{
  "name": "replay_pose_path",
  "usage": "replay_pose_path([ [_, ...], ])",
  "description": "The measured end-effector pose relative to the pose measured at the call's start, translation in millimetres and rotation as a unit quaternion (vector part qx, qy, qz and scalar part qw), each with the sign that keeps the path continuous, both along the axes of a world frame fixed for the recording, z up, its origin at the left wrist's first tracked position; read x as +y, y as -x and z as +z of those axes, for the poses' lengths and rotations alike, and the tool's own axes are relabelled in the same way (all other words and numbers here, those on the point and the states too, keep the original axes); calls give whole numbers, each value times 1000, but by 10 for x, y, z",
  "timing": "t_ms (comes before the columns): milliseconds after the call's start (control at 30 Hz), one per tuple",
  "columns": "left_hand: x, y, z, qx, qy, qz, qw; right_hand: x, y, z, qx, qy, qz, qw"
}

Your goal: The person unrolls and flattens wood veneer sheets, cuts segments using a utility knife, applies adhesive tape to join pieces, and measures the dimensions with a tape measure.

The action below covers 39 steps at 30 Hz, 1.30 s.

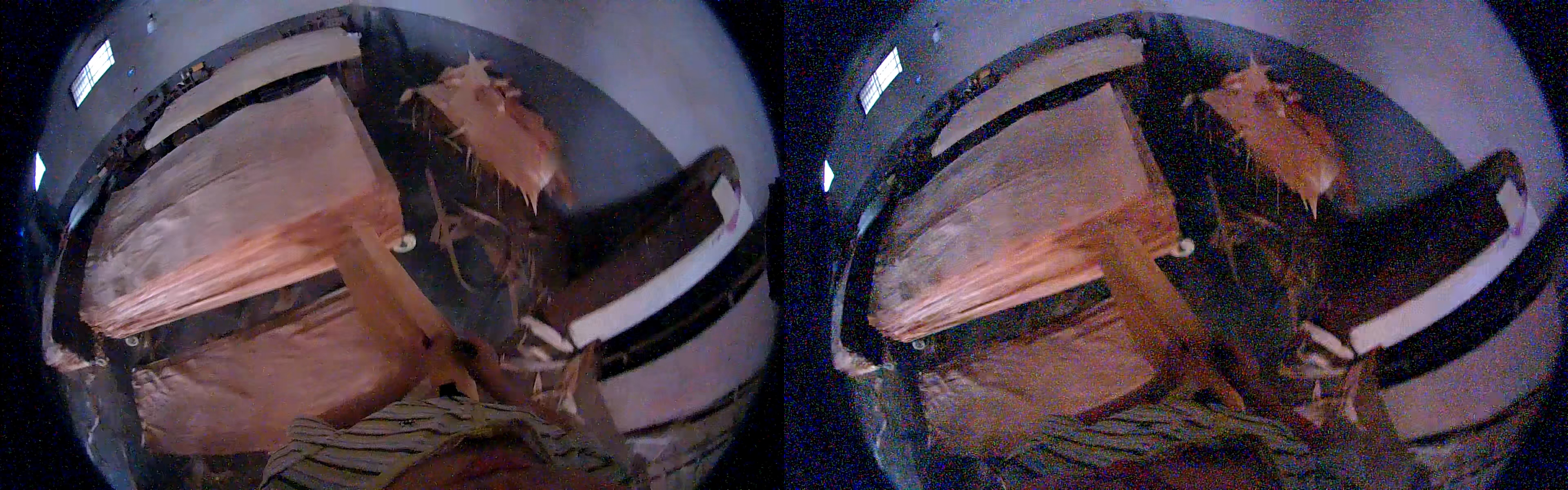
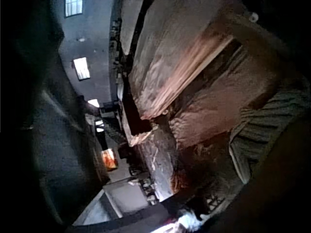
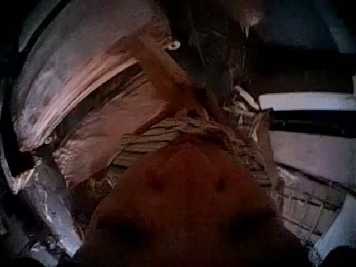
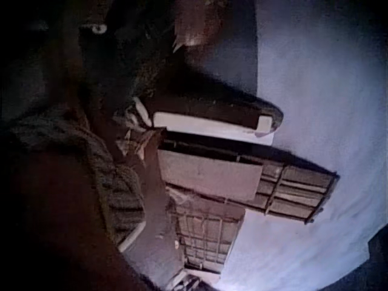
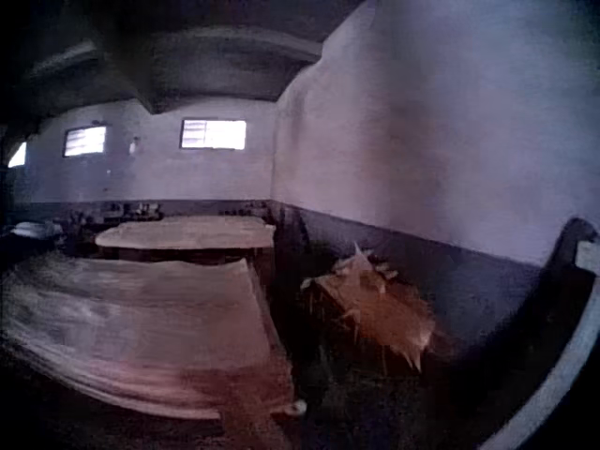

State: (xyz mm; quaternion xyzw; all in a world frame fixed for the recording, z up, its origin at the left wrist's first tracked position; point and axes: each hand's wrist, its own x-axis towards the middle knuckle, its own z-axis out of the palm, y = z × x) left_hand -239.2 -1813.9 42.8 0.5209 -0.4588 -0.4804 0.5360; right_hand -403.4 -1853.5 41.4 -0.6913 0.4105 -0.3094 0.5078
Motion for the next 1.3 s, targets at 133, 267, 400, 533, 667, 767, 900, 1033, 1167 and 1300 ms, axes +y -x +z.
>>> replay_pose_path([
  [133,-1354,-255,132,-20,33,-8,999,-1305,-280,470,159,54,-10,986],
  [267,-2792,-626,419,16,78,50,996,-2461,-532,696,-43,38,-122,991],
  [400,-3994,-1299,1256,-136,102,147,974,-3361,-588,439,-76,31,-187,979],
  [533,-4812,-2193,1772,-182,54,234,953,-4491,-606,-203,66,36,-81,994],
  [667,-5409,-2797,1888,-23,42,377,925,-5539,-1276,49,-12,-202,129,971],
  [767,-5959,-3050,1968,-36,115,460,880,-6433,-1872,-39,-47,-141,256,955],
  [900,-6355,-3589,2135,0,222,506,834,-6965,-2830,820,-68,-437,295,847],
  [1033,-7215,-4024,2200,57,258,511,818,-7867,-3566,236,-238,-246,510,789],
  [1167,-8224,-4563,2077,87,246,528,809,-9070,-4332,-274,-17,-292,504,813],
  [1300,-8986,-5224,2263,88,235,573,780,-9811,-4970,92,-126,-541,284,782],
])
